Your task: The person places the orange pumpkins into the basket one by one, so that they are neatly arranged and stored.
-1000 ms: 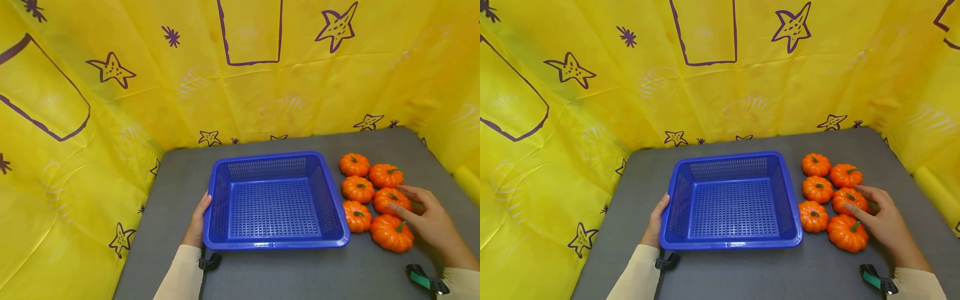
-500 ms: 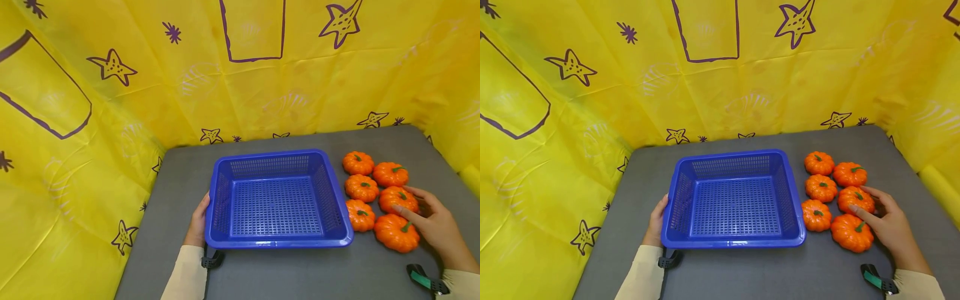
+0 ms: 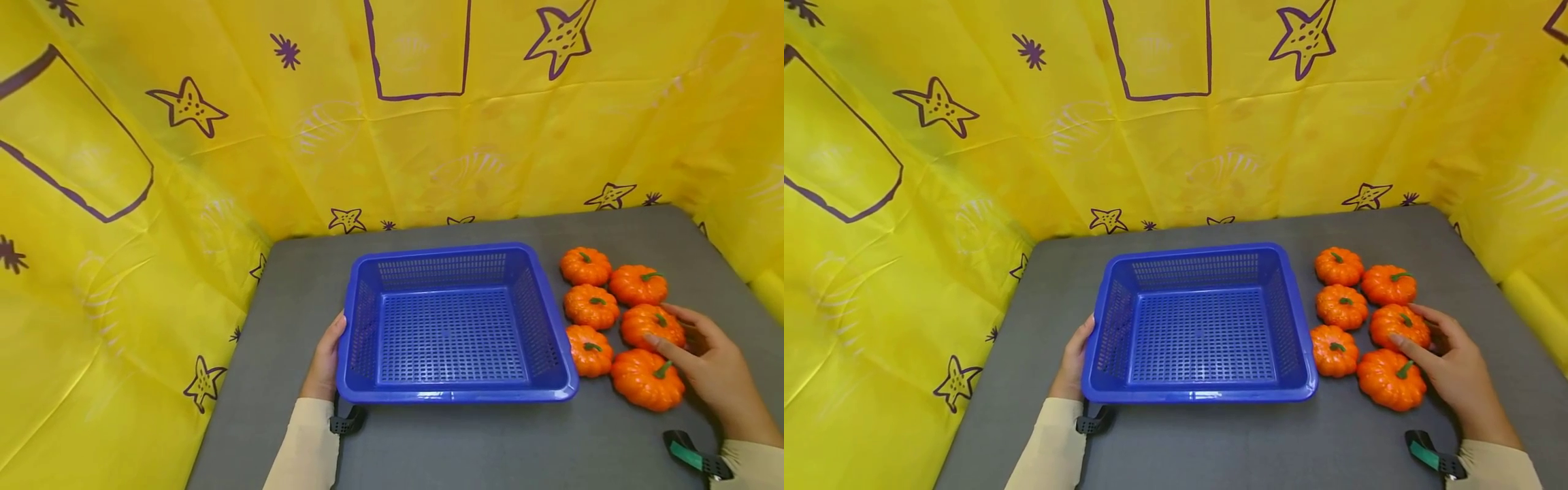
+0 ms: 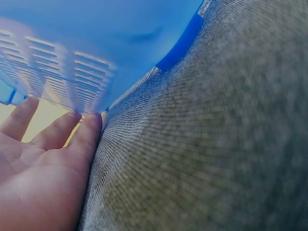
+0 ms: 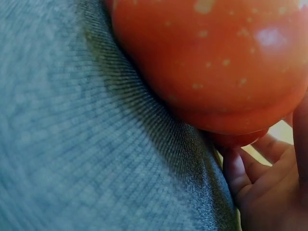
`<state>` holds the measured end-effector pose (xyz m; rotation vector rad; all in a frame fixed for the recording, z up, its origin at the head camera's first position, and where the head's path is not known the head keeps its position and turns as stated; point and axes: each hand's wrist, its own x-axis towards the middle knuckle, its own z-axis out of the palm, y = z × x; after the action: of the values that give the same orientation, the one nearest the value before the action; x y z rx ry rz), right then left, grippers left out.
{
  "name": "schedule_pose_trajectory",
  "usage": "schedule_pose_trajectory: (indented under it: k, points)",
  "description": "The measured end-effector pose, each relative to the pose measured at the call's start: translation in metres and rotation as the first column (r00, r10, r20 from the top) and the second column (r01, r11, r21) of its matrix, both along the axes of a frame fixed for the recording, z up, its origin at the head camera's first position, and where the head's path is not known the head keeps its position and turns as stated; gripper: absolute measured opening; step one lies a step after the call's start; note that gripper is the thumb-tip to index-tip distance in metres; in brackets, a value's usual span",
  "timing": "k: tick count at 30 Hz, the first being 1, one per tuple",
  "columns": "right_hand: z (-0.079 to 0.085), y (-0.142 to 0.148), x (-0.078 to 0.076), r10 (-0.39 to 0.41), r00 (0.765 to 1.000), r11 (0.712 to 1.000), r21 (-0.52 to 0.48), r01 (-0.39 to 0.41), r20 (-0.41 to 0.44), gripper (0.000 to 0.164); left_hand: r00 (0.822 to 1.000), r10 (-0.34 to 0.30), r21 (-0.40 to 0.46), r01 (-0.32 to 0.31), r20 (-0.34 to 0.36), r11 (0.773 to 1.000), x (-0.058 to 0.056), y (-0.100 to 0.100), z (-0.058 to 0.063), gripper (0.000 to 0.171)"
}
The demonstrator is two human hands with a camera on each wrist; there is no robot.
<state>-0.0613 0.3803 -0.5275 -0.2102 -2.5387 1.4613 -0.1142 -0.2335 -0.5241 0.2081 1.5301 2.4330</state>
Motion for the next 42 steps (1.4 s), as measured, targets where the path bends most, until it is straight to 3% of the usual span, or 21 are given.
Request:
schedule_pose_trajectory:
  k: [7, 15, 24, 32, 42]
  points:
    - [0.005, -0.001, 0.001, -0.029, 0.999, 1.0, 0.006, 0.029, 0.013, 0.068, 1.0, 0.009, -0.012, -0.01, -0.006, 1.0, -0.001, 0.001, 0.0, 0.062]
    - [0.014, -0.004, 0.003, -0.053, 0.998, 0.998, 0.023, 0.053, -0.035, 0.067, 1.0, 0.007, -0.023, -0.007, -0.02, 1.0, -0.001, 0.001, 0.002, 0.062]
    - [0.033, -0.011, 0.003, 0.002, 0.983, 0.998, -0.056, -0.012, -0.185, 0.068, 0.999, -0.002, -0.015, 0.001, -0.033, 1.0, -0.001, 0.001, 0.0, 0.062]
    - [0.054, -0.026, -0.001, 0.037, 0.956, 0.996, -0.068, -0.059, -0.29, 0.075, 0.999, -0.004, -0.031, 0.003, -0.04, 1.0, -0.002, 0.001, 0.0, 0.063]
    - [0.085, -0.053, -0.001, 0.129, 0.933, 0.99, -0.014, -0.142, -0.336, 0.078, 1.0, 0.002, -0.031, -0.003, -0.016, 1.0, -0.001, -0.001, -0.001, 0.066]
